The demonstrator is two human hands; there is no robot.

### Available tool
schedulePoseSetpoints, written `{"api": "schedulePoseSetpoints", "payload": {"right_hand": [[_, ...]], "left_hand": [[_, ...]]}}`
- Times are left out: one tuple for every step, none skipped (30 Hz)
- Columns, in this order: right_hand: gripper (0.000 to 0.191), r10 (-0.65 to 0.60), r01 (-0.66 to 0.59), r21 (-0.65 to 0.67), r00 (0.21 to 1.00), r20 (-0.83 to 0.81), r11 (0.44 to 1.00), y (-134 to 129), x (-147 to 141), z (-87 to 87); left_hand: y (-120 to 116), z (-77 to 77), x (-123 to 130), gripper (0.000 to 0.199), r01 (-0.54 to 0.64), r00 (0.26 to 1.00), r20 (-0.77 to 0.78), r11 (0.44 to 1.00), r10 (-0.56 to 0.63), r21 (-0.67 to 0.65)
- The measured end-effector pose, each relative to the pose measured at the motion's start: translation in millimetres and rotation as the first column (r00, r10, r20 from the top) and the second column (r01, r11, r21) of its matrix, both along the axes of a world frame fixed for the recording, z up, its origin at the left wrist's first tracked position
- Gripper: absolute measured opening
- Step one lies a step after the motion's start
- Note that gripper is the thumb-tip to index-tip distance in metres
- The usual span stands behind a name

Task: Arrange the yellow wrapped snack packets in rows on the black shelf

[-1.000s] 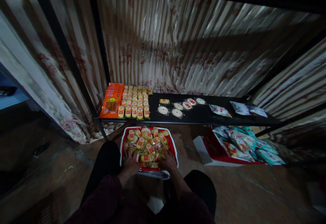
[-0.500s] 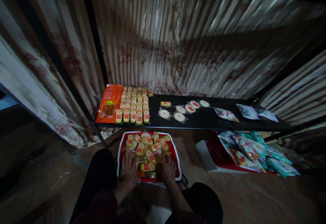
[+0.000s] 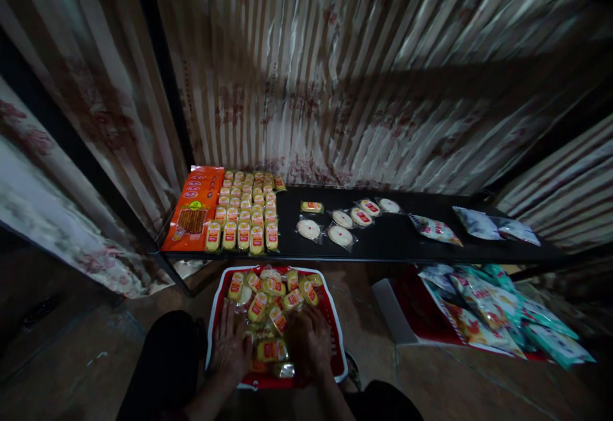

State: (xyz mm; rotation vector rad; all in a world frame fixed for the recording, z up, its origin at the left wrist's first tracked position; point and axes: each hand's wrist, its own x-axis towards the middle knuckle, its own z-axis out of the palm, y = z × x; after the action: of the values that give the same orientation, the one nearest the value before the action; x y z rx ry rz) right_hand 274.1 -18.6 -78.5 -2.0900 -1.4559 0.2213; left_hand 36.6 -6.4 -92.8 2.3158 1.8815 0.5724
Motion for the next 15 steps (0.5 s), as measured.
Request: {"api": "schedulePoseSetpoints", "payload": {"right_hand": [[0.042, -0.034, 0.034, -0.012, 0.999, -0.026, 0.999, 0, 0, 1.6], [0.042, -0.051, 0.049, -0.031, 0.998, -0.047, 0.998, 1, -2, 3.6], [0.042, -0.058, 0.055, -0.058, 0.997, -0.049, 0.997, 1, -3, 5.8], [0.042, -0.053, 0.051, -0.072, 0.998, -0.033, 0.996, 1, -5, 7.9], [0.041, -0.027, 0.026, -0.086, 1.0, -0.004, 0.996, 0, -7, 9.7], [0.04, 0.001, 0.002, -0.105, 1.0, 0.029, 0.995, 0, -9, 11.2], [0.039, 0.03, -0.022, -0.122, 0.998, 0.061, 0.992, 0, -11, 12.4], [0.037, 0.058, -0.045, -0.14, 0.995, 0.086, 0.989, 0, -12, 13.7], [0.034, 0.074, -0.058, -0.151, 0.992, 0.1, 0.987, 0, -13, 15.1], [0.033, 0.082, -0.065, -0.155, 0.991, 0.102, 0.986, 0, -12, 16.8], [0.032, 0.091, -0.077, -0.15, 0.992, 0.09, 0.986, 1, -12, 18.8], [0.034, 0.094, -0.084, -0.135, 0.993, 0.068, 0.987, 2, -11, 21.0], [0.038, 0.077, -0.071, -0.112, 0.996, 0.042, 0.991, 4, -10, 23.4], [0.044, 0.043, -0.041, -0.098, 0.999, 0.016, 0.994, 6, -8, 25.7], [0.049, -0.004, 0.003, -0.099, 1.0, -0.012, 0.995, 9, -8, 27.8]], "left_hand": [[-1, -3.7, 2, 0.055, -0.004, 1.0, 0.004, 1.0, 0.004, 0.016], [-1, -6.4, 3, 0.055, 0.01, 1.0, 0.003, 1.0, -0.01, 0.02], [-1, -8.2, 4, 0.055, 0.019, 1.0, 0.0, 1.0, -0.019, 0.023], [-1, -9.2, 5, 0.056, 0.03, 1.0, -0.004, 0.999, -0.03, 0.023], [0, -9.5, 6, 0.056, 0.043, 0.999, -0.009, 0.999, -0.043, 0.021], [1, -9.0, 7, 0.056, 0.051, 0.999, -0.013, 0.998, -0.051, 0.02], [2, -7.4, 7, 0.057, 0.057, 0.998, -0.016, 0.998, -0.056, 0.015], [3, -4.4, 8, 0.057, 0.06, 0.998, -0.018, 0.998, -0.06, 0.006], [3, 0.2, 8, 0.057, 0.06, 0.998, -0.017, 0.998, -0.06, -0.003], [4, 6.5, 9, 0.057, 0.055, 0.998, -0.019, 0.998, -0.056, -0.024], [5, 14.4, 10, 0.057, 0.058, 0.998, -0.016, 0.998, -0.059, -0.036], [7, 23.5, 11, 0.056, 0.085, 0.996, -0.007, 0.995, -0.086, -0.045], [10, 33.2, 12, 0.055, 0.117, 0.993, 0.007, 0.991, -0.117, -0.063], [14, 42.8, 12, 0.054, 0.124, 0.992, 0.021, 0.987, -0.123, -0.099], [20, 51.5, 13, 0.054, 0.108, 0.994, 0.044, 0.984, -0.102, -0.145]]}}
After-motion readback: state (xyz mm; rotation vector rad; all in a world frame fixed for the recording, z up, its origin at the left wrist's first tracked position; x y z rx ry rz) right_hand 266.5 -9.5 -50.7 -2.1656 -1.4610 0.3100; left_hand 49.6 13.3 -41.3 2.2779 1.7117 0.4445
